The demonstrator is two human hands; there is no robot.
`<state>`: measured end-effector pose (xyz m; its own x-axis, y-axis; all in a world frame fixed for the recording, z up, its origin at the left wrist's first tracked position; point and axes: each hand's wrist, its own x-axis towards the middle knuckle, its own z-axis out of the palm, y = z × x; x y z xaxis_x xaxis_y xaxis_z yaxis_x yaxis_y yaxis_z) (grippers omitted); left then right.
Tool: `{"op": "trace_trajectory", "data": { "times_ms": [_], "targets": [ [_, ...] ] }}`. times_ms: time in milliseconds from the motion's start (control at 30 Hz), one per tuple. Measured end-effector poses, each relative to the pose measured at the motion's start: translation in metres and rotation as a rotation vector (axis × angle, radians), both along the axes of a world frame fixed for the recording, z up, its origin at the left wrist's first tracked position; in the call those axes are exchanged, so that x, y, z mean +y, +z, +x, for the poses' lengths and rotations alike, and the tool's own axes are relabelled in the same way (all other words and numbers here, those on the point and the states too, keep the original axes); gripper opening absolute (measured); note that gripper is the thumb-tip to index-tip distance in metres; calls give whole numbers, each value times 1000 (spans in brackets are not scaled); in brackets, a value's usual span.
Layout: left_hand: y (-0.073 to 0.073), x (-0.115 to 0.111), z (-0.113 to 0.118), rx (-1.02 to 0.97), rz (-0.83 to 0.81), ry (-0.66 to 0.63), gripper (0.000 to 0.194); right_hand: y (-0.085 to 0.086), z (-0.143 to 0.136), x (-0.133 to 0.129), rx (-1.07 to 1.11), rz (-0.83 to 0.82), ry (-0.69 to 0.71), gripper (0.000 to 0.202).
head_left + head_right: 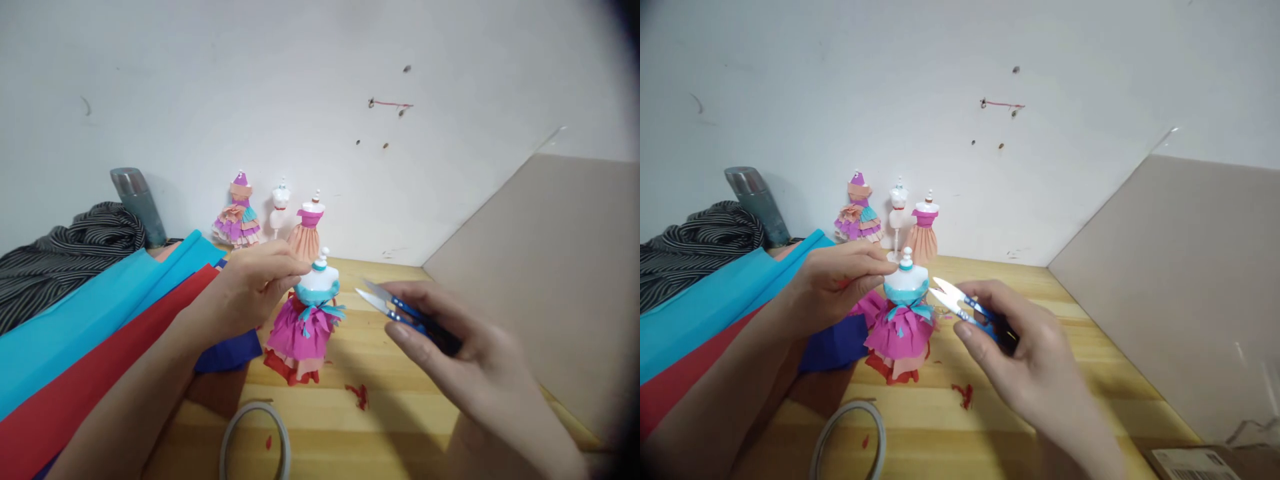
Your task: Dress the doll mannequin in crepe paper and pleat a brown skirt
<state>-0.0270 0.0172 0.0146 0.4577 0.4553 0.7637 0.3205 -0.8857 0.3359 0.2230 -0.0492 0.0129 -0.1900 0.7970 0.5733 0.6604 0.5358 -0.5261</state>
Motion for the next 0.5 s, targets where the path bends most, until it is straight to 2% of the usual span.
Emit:
{"op": "trace_trajectory", "data": {
  "times_ms": [100, 233, 400, 500],
  "targets": [
    [1, 3, -1, -32, -14, -49, 18, -8, -9, 23, 207, -81, 11, 20],
    [0, 9, -2, -50, 15, -103, 16, -19, -22, 46, 425, -223, 95, 22],
    [-3, 13, 0, -63, 63, -79, 16, -25, -27, 53, 607, -319, 191, 34],
    [-5, 13, -1, -45, 77, -50, 18, -23, -29, 53, 625, -350, 186, 35]
  ]
}}
